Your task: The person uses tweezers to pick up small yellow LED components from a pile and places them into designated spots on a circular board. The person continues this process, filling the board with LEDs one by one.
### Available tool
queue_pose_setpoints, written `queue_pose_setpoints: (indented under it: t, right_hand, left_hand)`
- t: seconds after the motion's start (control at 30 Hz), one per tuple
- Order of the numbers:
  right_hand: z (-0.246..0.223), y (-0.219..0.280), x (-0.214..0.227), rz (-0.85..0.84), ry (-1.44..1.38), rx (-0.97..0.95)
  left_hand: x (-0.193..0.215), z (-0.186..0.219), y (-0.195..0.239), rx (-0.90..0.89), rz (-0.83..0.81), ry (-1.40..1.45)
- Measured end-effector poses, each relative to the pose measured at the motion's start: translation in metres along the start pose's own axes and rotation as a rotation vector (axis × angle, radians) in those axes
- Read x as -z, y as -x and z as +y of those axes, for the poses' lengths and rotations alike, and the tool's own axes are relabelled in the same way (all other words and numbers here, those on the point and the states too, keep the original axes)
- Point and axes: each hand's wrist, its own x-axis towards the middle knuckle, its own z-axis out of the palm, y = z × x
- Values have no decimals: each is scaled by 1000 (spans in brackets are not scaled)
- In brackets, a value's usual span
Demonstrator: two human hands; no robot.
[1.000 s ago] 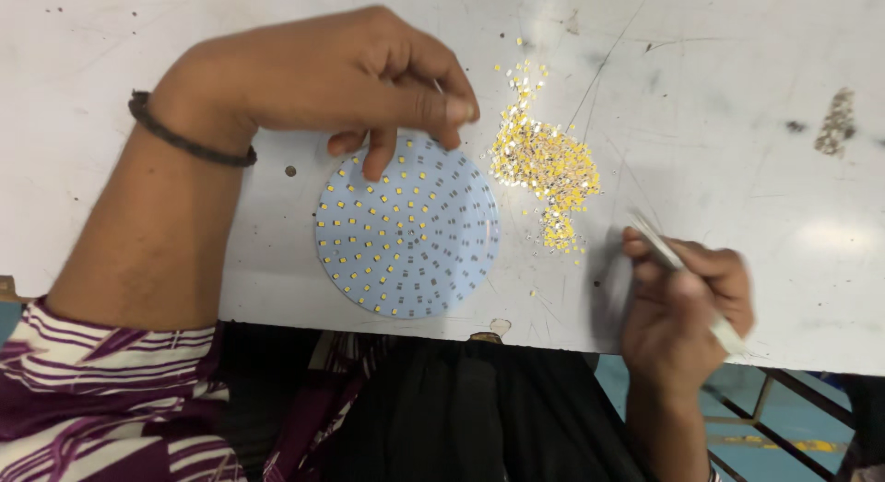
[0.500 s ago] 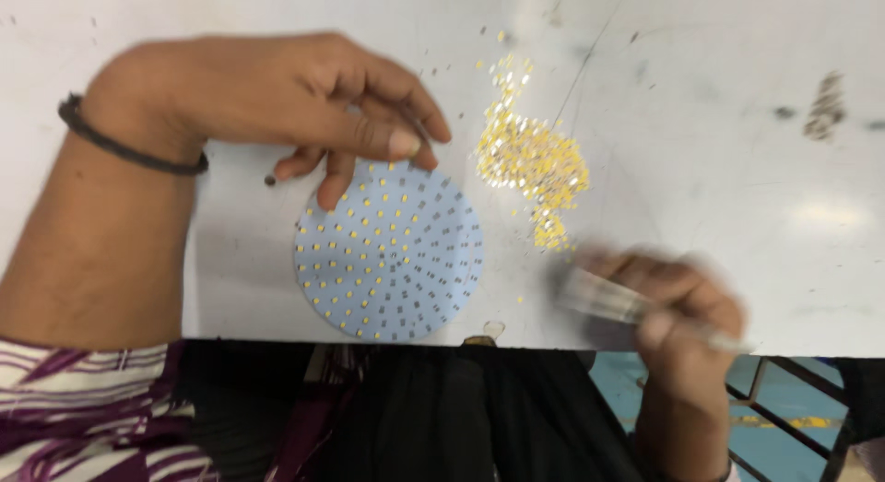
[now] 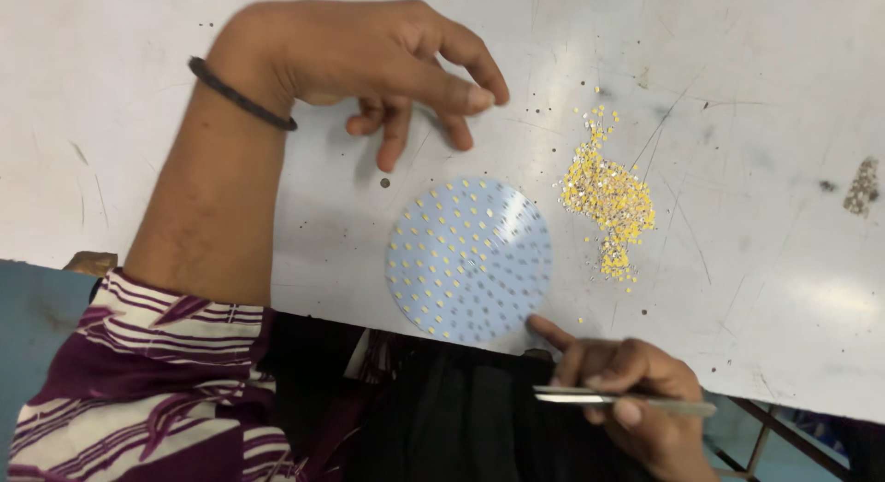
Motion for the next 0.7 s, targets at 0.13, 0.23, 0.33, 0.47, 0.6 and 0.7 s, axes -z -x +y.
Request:
queue_pose_setpoints:
  t: [0.13, 0.23, 0.33, 0.47, 0.6, 0.7]
  right_hand:
    - [21, -16, -10, -11, 18, -1]
    - [10, -21, -5, -128, 75, 0]
    - [-8, -26, 10, -257, 194, -24]
    - [-14, -57, 35, -300, 350, 10]
    - [-22, -108, 55, -240, 426, 82]
    - [-41, -113, 69, -85, 390, 116]
  left_hand:
    - [7, 1, 7, 73, 69, -11]
    - [8, 5, 4, 99, 18, 45]
    - [6, 3, -2, 159, -5, 31]
    - [4, 3, -6, 175, -8, 35]
    - [1, 10, -4, 193, 26, 23]
    - [0, 10, -5, 190, 14, 13]
